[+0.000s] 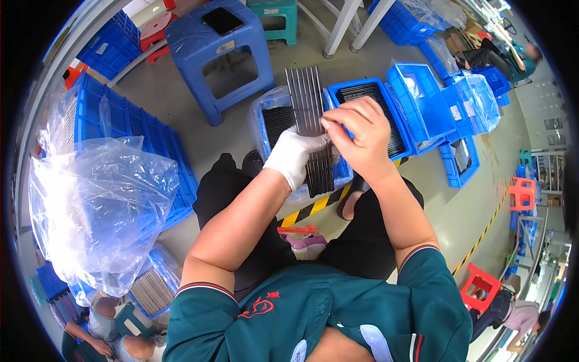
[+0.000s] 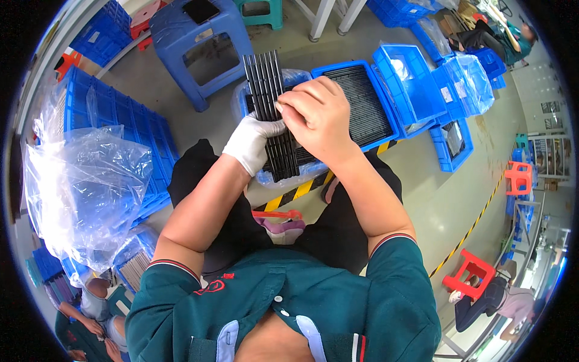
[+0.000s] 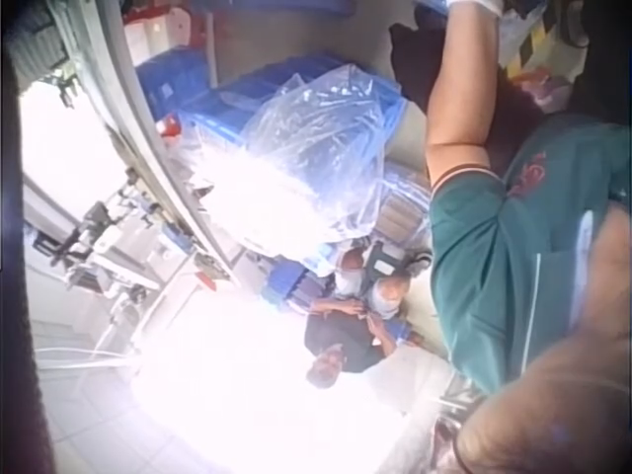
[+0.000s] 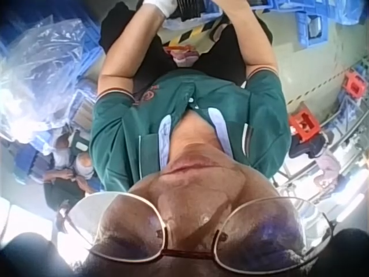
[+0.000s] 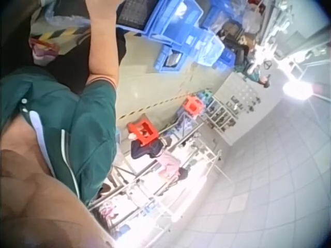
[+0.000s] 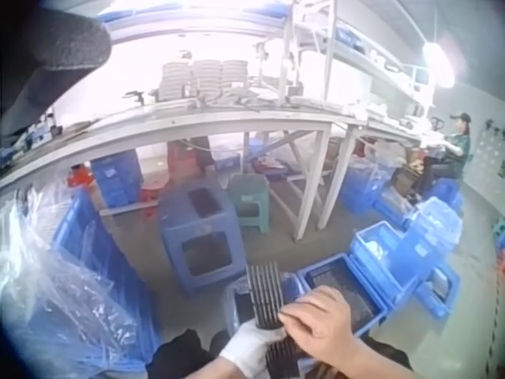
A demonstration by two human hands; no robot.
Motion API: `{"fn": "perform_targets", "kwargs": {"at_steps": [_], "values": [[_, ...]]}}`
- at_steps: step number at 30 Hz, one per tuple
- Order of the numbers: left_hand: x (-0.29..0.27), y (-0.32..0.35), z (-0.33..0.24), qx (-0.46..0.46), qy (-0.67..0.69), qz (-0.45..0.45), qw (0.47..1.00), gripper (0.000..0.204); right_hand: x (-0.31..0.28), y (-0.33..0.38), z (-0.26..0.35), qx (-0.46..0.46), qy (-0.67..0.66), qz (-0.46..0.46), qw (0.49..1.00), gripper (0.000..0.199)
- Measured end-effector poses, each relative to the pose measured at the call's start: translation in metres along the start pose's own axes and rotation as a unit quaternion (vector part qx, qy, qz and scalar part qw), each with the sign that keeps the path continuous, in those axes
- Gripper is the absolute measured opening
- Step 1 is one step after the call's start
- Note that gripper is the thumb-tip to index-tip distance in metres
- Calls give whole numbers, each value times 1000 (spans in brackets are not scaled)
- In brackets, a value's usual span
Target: Sorting thin metal rods and arranging them into partitioned trays on a factory floor.
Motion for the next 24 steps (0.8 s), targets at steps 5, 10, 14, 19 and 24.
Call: {"fn": "perform_targets", "kwargs": {"at_steps": [5, 10, 14, 19, 24], "values": [[0, -1, 1, -14, 2, 0, 1000, 24, 0, 2, -2, 80, -70, 29, 994, 15], [-2, -1, 3, 0, -6, 1, 1000, 24, 4, 2, -2, 64, -56, 15, 996, 13], [-5, -3, 6, 4, -40, -1, 999, 23, 2, -1, 8, -52, 32, 20, 998, 14], [-2, 0, 3, 19, -73, -7, 997, 20, 7, 2, 11, -69, 57, 0, 996, 14], [2, 1, 0, 3, -51, -9, 999, 20, 9, 2, 1, -29, 25, 10, 999, 15]]}}
Point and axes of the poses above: each hand's wrist, its own y-axis away from the middle knuckle, its own x-axis out of the palm, z = x × y, the point moved 2 cm from there along -y, towards the middle knuckle, and after that the axes turned 12 degrees about x, right-handed, at the moved point
